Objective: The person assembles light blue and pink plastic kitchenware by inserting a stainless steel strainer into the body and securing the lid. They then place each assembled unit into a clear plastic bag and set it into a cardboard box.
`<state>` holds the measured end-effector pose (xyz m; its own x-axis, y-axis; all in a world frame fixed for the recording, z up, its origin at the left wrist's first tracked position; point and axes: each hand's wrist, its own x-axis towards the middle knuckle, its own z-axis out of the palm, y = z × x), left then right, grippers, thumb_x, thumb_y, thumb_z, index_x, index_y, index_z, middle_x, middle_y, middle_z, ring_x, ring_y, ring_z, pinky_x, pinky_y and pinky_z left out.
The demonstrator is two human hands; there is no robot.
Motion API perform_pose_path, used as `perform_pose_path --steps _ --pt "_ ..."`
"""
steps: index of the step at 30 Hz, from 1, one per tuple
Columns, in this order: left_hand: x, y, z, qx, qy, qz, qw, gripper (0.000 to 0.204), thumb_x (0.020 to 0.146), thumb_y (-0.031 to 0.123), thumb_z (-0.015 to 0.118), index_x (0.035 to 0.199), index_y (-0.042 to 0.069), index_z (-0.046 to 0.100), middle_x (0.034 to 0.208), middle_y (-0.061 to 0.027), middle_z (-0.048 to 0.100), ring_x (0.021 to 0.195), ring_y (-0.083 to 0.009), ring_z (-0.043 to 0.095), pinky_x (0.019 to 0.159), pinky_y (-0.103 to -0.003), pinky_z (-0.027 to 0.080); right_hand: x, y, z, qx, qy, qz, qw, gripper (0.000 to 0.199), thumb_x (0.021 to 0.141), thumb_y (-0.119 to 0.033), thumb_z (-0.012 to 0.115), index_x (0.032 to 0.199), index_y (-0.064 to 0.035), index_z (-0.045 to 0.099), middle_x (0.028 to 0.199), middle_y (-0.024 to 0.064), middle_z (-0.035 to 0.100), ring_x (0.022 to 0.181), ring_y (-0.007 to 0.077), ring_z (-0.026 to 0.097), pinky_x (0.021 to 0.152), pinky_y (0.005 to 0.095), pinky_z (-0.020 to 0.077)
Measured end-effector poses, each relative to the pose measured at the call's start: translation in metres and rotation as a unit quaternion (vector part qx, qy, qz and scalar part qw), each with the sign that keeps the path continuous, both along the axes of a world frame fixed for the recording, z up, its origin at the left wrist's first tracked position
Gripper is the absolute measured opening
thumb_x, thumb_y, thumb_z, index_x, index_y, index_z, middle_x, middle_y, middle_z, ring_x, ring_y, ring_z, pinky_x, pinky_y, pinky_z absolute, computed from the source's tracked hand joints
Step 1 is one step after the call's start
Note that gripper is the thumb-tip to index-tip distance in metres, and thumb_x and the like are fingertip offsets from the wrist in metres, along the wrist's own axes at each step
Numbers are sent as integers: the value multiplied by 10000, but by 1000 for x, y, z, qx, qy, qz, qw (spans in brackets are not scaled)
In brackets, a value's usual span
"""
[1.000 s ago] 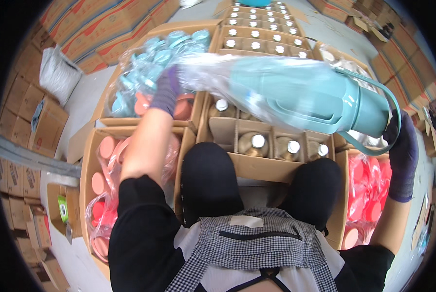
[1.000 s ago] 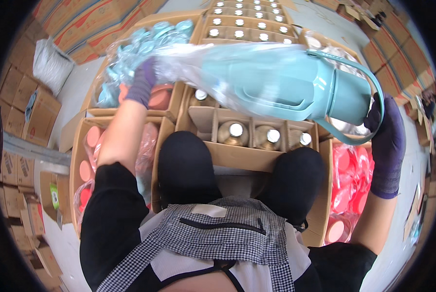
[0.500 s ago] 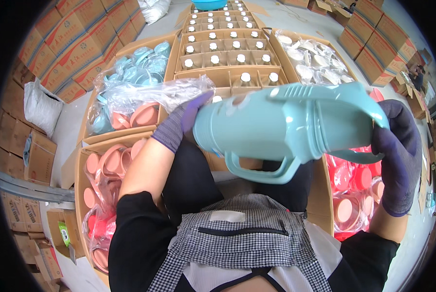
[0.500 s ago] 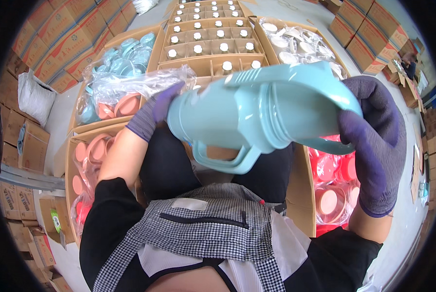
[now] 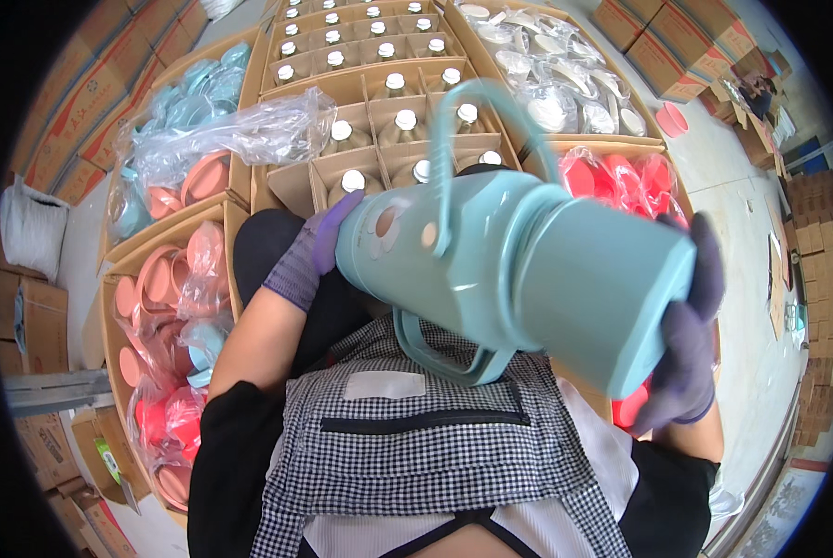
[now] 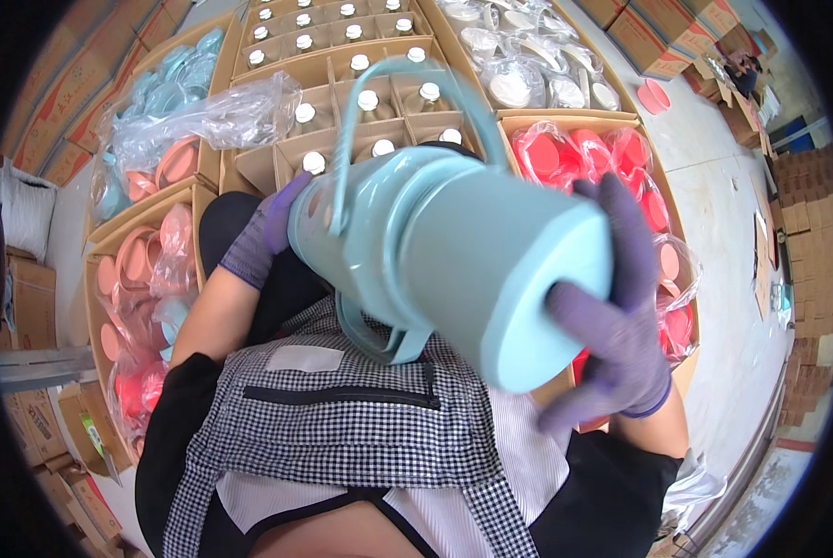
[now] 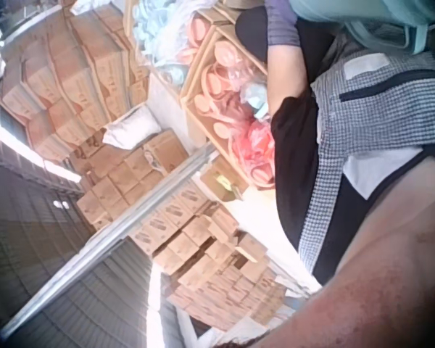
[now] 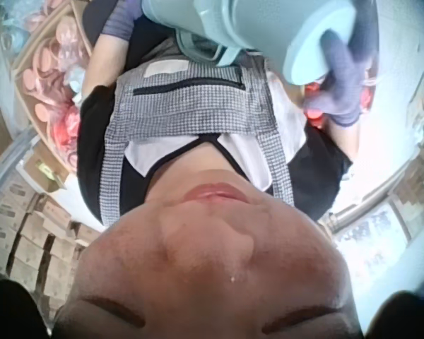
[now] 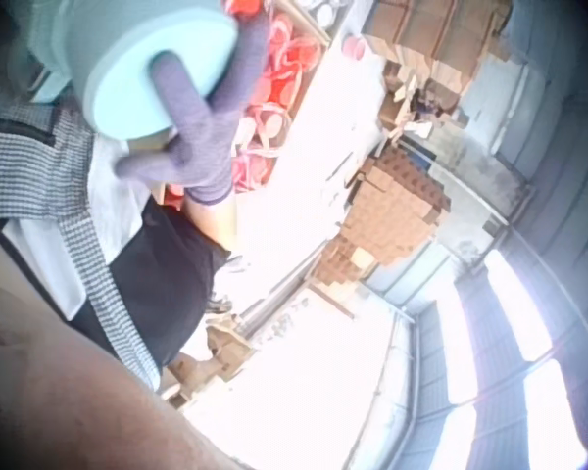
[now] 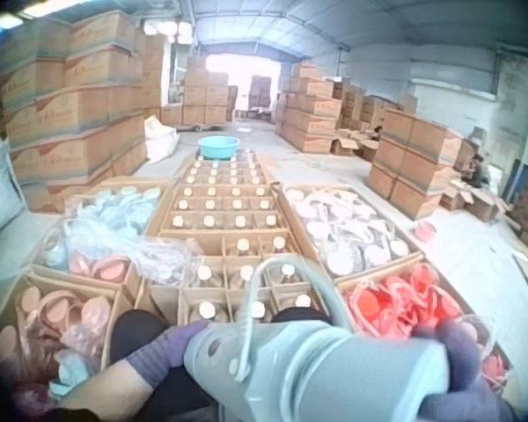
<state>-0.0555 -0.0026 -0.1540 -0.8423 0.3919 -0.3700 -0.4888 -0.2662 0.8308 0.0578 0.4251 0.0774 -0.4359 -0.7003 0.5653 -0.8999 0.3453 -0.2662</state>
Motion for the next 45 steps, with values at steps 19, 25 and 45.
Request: perform_pose_path --steps 19,25,45 --pt "9 -25 -16 -242 303 328 861 354 1071 311 552 1208 9 675 1199 -111 676 1092 -196 636 997 -350 493 45 4 -102 -249 -491 -262 792 771 979 -558 585 1488 4 445 1455 184 547 1350 317 535 1139 424 444" --pt "-56 -98 82 7 330 429 841 371 1037 335 607 1199 15 702 1167 -141 721 1074 -221 682 1001 -367 527 5 -50 -152 -292 -537 -151 777 760 1069 -593 461 1522 14 399 1443 174 564 1332 287 557 1149 404 428" --pt "-63 -4 72 -43 414 155 896 363 995 259 581 721 21 604 799 -164 692 816 -244 671 1045 -428 497 -162 -195 -72 -8 -275 -17 961 338 916 -155 570 1158 37 709 1094 204 714 1059 329 687 962 432 512"
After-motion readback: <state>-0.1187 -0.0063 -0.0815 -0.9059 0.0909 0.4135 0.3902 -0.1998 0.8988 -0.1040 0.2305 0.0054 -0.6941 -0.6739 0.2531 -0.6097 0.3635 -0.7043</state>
